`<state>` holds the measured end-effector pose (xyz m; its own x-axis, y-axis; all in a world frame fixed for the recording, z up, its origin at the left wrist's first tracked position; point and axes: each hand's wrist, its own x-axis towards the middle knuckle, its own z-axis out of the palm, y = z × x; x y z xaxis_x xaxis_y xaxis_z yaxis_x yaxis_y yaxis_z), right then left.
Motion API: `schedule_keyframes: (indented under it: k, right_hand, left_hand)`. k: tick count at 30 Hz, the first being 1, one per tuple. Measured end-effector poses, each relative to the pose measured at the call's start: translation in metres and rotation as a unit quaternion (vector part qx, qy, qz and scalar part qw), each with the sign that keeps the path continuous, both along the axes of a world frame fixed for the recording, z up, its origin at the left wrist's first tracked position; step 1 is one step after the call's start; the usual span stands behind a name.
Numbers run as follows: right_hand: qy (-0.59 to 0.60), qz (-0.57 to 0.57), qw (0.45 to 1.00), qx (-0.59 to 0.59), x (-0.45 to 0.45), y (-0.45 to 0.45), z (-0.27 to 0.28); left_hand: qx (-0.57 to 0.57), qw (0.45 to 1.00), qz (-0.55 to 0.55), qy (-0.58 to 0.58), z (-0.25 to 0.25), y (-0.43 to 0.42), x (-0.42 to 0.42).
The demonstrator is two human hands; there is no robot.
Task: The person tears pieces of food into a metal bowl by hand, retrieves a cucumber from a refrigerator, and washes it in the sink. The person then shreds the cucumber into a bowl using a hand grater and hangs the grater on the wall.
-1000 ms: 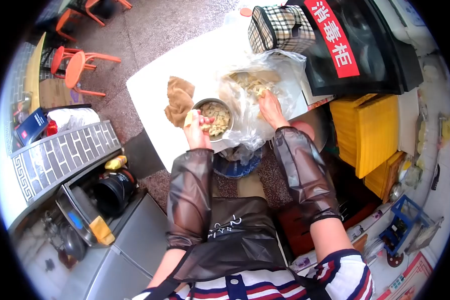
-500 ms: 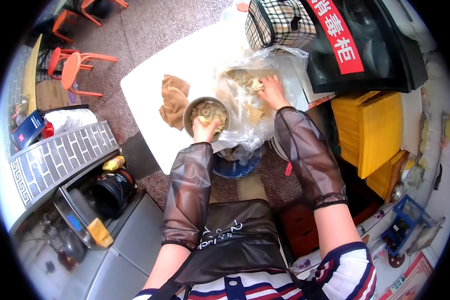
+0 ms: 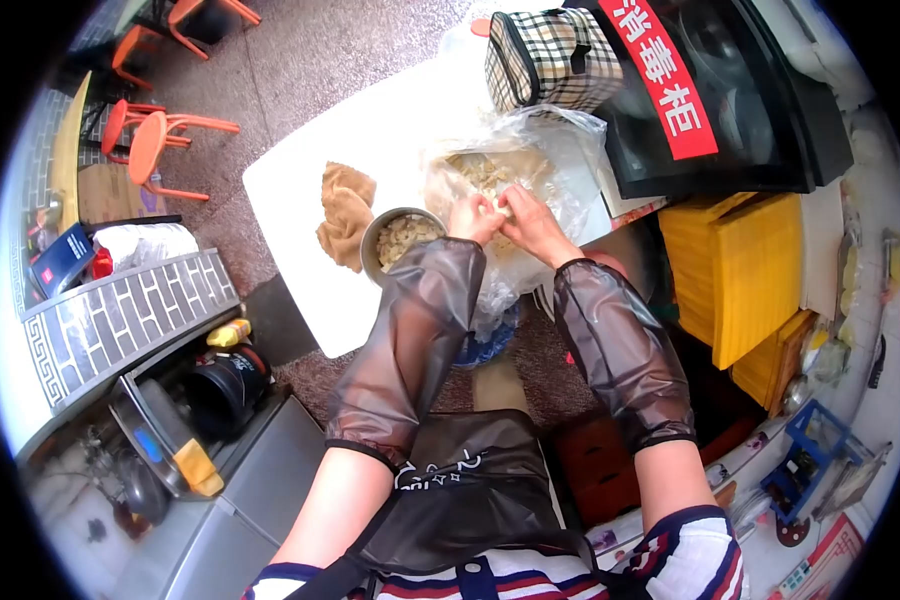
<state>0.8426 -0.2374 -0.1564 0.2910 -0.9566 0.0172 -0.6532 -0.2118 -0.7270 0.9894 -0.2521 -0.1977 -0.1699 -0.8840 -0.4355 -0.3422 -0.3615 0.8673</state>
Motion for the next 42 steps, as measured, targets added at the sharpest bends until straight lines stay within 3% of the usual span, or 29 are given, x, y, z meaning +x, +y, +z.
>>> schedule_keyframes:
  k: [1, 3, 5, 7, 9, 11, 13, 14, 15, 17, 19, 20, 21, 22, 24, 25, 26, 27, 28, 29, 31, 32, 33, 34, 37, 39, 42]
  right_hand:
    - [-0.007, -0.009, 1.0, 0.009, -0.002, -0.002, -0.007]
    - [-0.013, -0.02, 1.0, 0.02, -0.013, -0.008, -0.031]
    - [0.003, -0.122, 0.985, 0.125, -0.035, -0.02, -0.058]
    - [0.022, -0.118, 0.985, 0.123, -0.046, -0.028, -0.062]
    - [-0.12, -0.165, 0.915, 0.348, -0.053, -0.036, -0.051]
    - [-0.121, -0.162, 0.917, 0.345, -0.055, -0.036, -0.06]
    - [0.004, -0.15, 0.975, 0.16, -0.05, -0.035, -0.068]
    - [0.089, -0.147, 0.983, 0.065, -0.045, -0.033, -0.075]
    - [0.087, -0.145, 0.983, 0.065, -0.033, -0.033, -0.056]
    - [-0.043, -0.192, 0.98, 0.03, 0.002, -0.019, -0.008]
    - [-0.118, -0.19, 0.972, 0.064, 0.04, 0.004, 0.038]
    - [-0.133, -0.18, 0.97, 0.094, 0.059, 0.019, 0.046]
    - [-0.147, -0.169, 0.967, 0.122, 0.076, 0.034, 0.055]
    - [-0.154, -0.133, 0.976, 0.08, 0.093, 0.05, 0.048]
    - [-0.15, -0.078, 0.984, 0.052, 0.12, 0.083, 0.051]
    - [-0.139, -0.062, 0.986, 0.066, 0.13, 0.101, 0.064]
    - [-0.139, -0.052, 0.987, 0.055, 0.136, 0.118, 0.077]
    - [-0.141, -0.046, 0.988, 0.039, 0.141, 0.13, 0.089]
    - [-0.133, -0.057, 0.989, 0.024, 0.144, 0.143, 0.103]
    - [-0.126, -0.076, 0.989, 0.009, 0.146, 0.155, 0.116]
    - [-0.085, -0.114, 0.99, -0.021, 0.145, 0.18, 0.12]
    - [-0.029, -0.13, 0.989, -0.061, 0.146, 0.201, 0.112]
    - [0.03, -0.147, 0.984, -0.094, 0.147, 0.222, 0.114]
    - [0.098, -0.138, 0.985, 0.042, 0.144, 0.238, 0.147]
    - [0.199, -0.236, 0.947, 0.084, 0.133, 0.31, 0.193]
    - [0.2, -0.314, 0.927, 0.033, 0.118, 0.381, 0.198]
    - [0.177, -0.438, 0.88, 0.052, 0.112, 0.482, 0.231]
  left_hand:
    - [-0.048, 0.996, -0.006, -0.079, -0.005, 0.004, -0.002]
    - [-0.031, 0.997, 0.013, -0.064, -0.006, 0.012, -0.003]
    - [0.058, 0.986, 0.114, 0.105, 0.0, 0.02, 0.01]
    - [-0.052, 0.991, 0.119, 0.041, -0.013, 0.022, 0.039]
    - [-0.07, 0.979, 0.192, 0.003, 0.024, 0.024, 0.063]
    - [-0.038, 0.974, 0.221, -0.025, 0.026, 0.027, 0.084]
    - [-0.167, 0.961, 0.09, -0.202, 0.013, 0.039, 0.095]
    - [-0.171, 0.969, 0.08, -0.156, -0.001, 0.045, 0.104]
    - [-0.238, 0.952, 0.064, -0.182, 0.005, 0.05, 0.113]
    - [-0.316, 0.865, 0.136, -0.366, 0.014, 0.062, 0.13]
    - [-0.174, 0.865, 0.273, -0.383, 0.009, 0.079, 0.14]
    - [-0.062, 0.902, 0.27, -0.332, -0.022, 0.089, 0.151]
    - [-0.002, 0.973, 0.219, -0.072, -0.112, 0.103, 0.185]
    - [0.269, 0.9, 0.326, 0.106, -0.055, 0.096, 0.163]
    - [0.247, 0.904, 0.337, 0.088, -0.062, 0.103, 0.168]
    - [0.19, 0.941, 0.281, 0.018, -0.125, 0.12, 0.198]
    - [0.1, 0.977, 0.154, -0.105, -0.182, 0.14, 0.231]
    - [-0.074, 0.923, -0.158, -0.344, -0.1, 0.142, 0.231]
    - [0.047, 0.973, -0.024, -0.224, -0.059, 0.154, 0.226]
    - [0.14, 0.974, 0.145, -0.106, -0.018, 0.164, 0.22]
    - [0.102, 0.986, 0.085, -0.097, 0.051, 0.188, 0.208]
    - [0.086, 0.994, 0.074, 0.0, 0.064, 0.206, 0.202]
    - [0.104, 0.994, 0.023, 0.014, 0.095, 0.216, 0.19]
    - [0.065, 0.997, -0.042, 0.005, 0.105, 0.226, 0.181]
    - [0.0, 0.968, -0.247, 0.046, 0.134, 0.25, 0.152]
    - [0.062, 0.924, -0.346, 0.149, 0.181, 0.273, 0.115]
    - [0.058, 0.848, -0.513, 0.121, 0.193, 0.322, 0.066]
